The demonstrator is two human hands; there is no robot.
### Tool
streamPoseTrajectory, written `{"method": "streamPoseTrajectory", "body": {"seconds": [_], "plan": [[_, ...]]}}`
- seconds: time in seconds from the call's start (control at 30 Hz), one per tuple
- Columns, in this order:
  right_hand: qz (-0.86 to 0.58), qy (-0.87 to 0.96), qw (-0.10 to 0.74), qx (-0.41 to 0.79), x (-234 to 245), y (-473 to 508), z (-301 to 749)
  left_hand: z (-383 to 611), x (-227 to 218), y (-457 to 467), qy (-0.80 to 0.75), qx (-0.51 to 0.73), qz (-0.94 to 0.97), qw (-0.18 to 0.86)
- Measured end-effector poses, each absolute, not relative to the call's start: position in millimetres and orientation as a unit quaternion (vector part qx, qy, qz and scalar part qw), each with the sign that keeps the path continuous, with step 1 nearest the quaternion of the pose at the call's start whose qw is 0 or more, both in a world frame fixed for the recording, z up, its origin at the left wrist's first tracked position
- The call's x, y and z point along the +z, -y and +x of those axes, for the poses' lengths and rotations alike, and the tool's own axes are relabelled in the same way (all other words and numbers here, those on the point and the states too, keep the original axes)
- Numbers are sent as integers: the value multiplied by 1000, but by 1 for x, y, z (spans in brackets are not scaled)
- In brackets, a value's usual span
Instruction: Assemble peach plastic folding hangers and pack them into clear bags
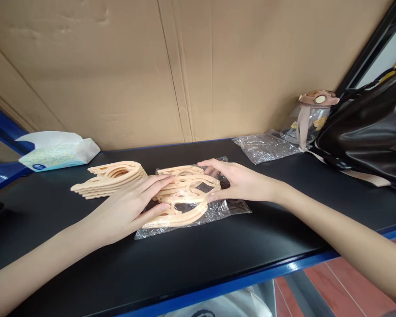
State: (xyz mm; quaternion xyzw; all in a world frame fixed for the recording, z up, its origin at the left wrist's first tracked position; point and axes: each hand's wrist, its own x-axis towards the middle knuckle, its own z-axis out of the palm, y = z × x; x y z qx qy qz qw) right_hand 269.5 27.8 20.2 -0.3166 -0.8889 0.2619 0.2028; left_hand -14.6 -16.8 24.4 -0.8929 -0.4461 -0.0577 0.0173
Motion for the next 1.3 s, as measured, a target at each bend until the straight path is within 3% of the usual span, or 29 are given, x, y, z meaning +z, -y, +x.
{"method": "streamPoseTrajectory", "body": {"seconds": [0.1, 0.37, 0.6, 1.03, 1.3], "plan": [[-318, 891, 183, 268, 23, -29, 272, -14, 24, 17, 445, -62, -893, 16], [-314, 870, 248, 289, 11, -28, 264, -16, 24, 16, 437, -81, -896, 13], [-311, 861, 251, 314, 11, -27, 259, -16, 24, 14, 433, -86, -897, 13], [-329, 845, 321, 273, 0, -24, 247, -18, 22, 15, 424, -96, -901, 8], [-319, 848, 317, 280, -3, -24, 247, -15, 18, 15, 401, -128, -907, -30]]}}
